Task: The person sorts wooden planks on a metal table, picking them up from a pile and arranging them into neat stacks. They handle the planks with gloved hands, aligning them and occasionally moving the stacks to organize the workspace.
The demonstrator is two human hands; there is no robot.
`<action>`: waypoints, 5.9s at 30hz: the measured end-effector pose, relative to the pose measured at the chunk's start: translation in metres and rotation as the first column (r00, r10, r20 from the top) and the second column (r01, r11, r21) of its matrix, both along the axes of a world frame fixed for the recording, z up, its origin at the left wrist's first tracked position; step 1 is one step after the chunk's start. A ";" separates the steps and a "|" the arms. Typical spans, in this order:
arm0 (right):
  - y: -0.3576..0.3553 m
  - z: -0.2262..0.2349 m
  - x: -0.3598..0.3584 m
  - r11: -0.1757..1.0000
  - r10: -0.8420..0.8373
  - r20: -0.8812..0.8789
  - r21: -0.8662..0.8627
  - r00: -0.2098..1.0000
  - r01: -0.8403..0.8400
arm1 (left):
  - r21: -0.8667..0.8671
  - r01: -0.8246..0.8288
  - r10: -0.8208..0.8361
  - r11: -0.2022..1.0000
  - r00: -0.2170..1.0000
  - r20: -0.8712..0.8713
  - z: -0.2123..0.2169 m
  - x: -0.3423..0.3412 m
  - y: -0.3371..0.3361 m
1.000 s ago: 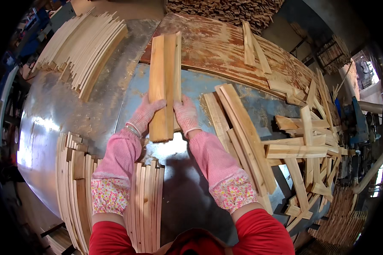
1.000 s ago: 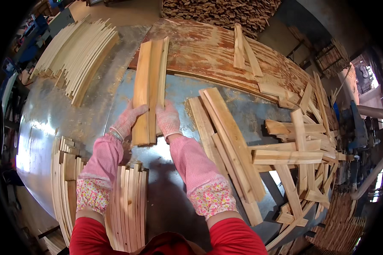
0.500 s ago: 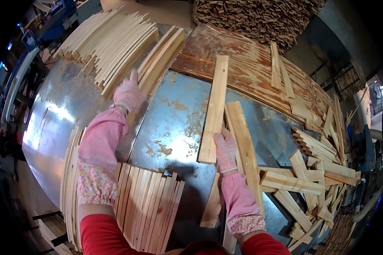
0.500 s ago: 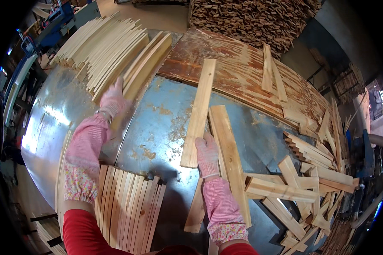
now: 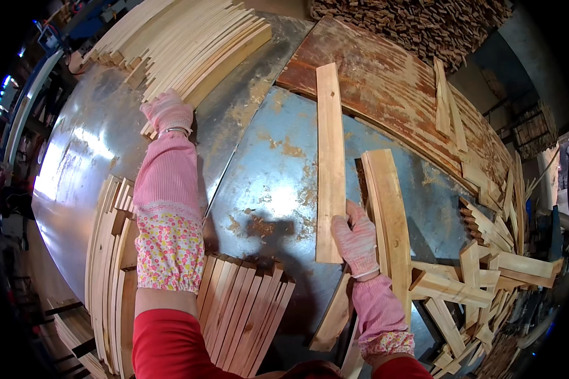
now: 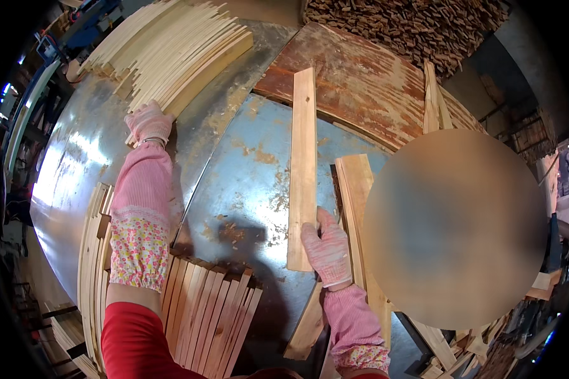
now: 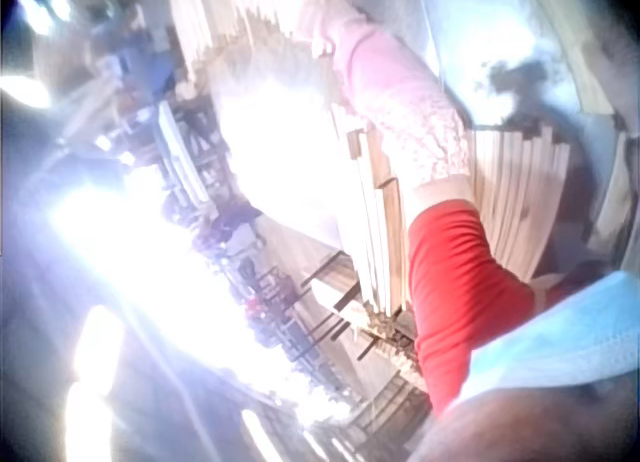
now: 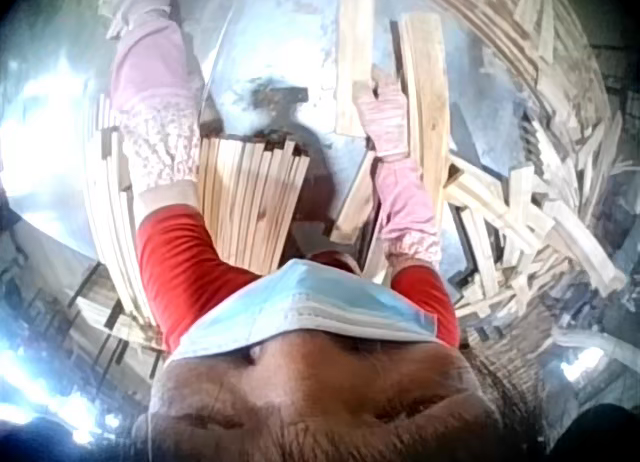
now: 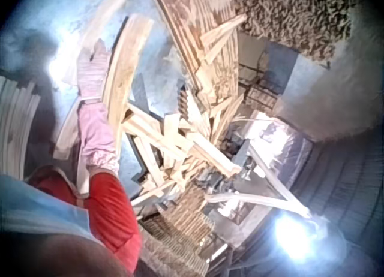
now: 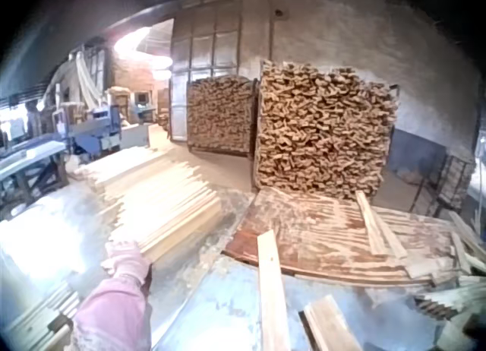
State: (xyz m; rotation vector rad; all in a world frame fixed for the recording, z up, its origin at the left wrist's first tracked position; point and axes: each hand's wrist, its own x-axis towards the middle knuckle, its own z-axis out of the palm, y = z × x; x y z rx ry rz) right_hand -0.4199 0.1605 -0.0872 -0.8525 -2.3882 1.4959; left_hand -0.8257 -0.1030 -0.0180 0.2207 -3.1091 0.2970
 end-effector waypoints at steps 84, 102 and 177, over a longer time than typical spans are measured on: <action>-0.125 0.044 0.484 0.166 0.104 -0.195 -0.963 0.975 -0.210 | 0.582 -0.720 -0.422 -0.377 0.693 0.584 0.024 0.803 -0.077; -0.206 0.050 0.457 0.223 0.124 -0.044 -0.972 0.991 -0.071 | 0.738 -0.468 -0.609 0.487 0.424 0.670 0.036 0.709 -0.093; 0.177 0.113 0.335 0.939 0.332 0.063 0.069 0.941 -0.336 | 0.968 -0.230 -0.438 0.101 0.864 0.251 0.036 0.775 0.061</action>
